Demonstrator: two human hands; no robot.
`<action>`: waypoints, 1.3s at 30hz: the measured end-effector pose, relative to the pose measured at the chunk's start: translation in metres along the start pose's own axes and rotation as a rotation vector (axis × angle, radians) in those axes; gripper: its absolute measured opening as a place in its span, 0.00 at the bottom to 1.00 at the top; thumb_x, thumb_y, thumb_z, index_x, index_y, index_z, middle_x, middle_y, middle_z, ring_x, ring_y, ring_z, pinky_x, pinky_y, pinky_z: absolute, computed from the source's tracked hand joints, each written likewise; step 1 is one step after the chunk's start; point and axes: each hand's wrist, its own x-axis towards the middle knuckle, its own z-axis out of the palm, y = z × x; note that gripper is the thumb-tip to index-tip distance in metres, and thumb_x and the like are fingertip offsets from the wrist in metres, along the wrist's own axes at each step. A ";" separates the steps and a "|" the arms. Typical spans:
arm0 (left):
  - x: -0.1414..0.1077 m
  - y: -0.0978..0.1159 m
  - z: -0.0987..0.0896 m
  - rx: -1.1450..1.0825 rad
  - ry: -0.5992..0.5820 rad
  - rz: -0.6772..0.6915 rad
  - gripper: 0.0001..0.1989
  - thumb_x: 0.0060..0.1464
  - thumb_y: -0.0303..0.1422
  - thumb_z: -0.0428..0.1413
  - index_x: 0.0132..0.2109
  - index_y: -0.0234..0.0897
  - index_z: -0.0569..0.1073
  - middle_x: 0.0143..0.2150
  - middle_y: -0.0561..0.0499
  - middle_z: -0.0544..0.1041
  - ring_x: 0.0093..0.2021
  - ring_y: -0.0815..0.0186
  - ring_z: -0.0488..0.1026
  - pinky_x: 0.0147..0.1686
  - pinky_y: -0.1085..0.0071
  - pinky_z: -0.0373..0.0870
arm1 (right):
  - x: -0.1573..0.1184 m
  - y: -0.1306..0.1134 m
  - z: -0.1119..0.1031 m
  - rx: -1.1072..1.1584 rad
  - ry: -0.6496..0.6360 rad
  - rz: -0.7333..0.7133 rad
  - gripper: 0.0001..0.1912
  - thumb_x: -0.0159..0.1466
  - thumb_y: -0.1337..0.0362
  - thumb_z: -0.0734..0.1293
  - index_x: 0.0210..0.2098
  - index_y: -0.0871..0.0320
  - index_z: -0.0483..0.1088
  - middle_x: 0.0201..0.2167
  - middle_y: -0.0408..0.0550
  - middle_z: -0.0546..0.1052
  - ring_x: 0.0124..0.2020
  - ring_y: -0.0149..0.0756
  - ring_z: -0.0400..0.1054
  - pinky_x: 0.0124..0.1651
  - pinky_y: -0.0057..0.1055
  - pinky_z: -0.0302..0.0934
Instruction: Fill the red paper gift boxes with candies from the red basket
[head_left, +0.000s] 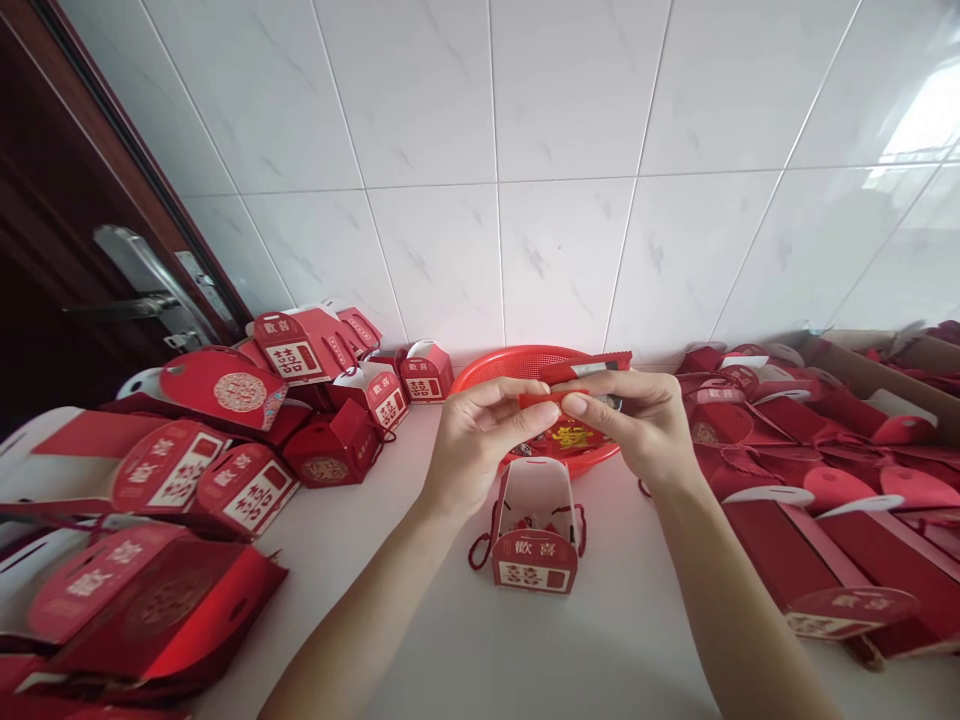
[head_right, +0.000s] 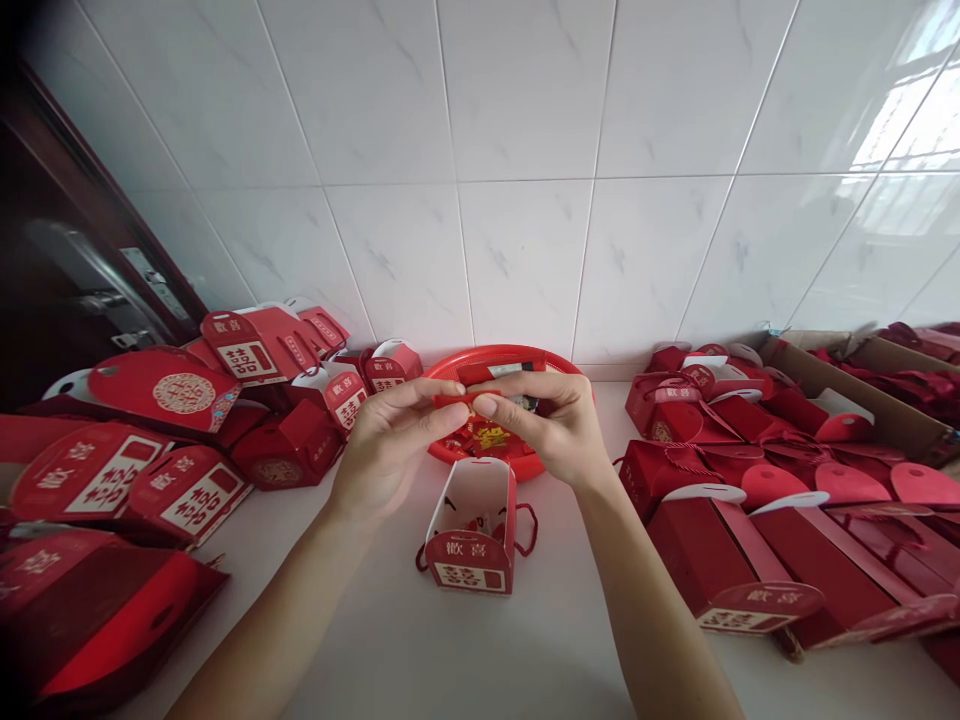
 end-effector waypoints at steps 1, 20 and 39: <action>0.000 0.000 0.000 -0.011 0.000 -0.006 0.09 0.43 0.33 0.73 0.33 0.41 0.84 0.34 0.51 0.83 0.37 0.63 0.79 0.39 0.66 0.76 | 0.000 0.000 0.000 -0.001 -0.003 -0.004 0.04 0.58 0.63 0.77 0.35 0.48 0.85 0.32 0.45 0.85 0.32 0.39 0.79 0.34 0.33 0.74; 0.003 0.003 0.003 -0.195 -0.012 -0.103 0.10 0.37 0.32 0.75 0.30 0.40 0.84 0.29 0.55 0.82 0.33 0.70 0.78 0.39 0.73 0.75 | 0.001 -0.001 0.001 0.022 -0.053 -0.077 0.10 0.60 0.68 0.76 0.37 0.44 0.85 0.33 0.42 0.85 0.32 0.35 0.79 0.35 0.30 0.73; 0.002 0.002 0.000 -0.161 -0.066 -0.022 0.08 0.41 0.31 0.74 0.31 0.42 0.85 0.31 0.56 0.83 0.34 0.71 0.79 0.38 0.75 0.77 | -0.001 -0.002 0.000 0.055 -0.033 -0.048 0.11 0.60 0.70 0.76 0.37 0.46 0.85 0.33 0.42 0.85 0.34 0.36 0.79 0.35 0.30 0.73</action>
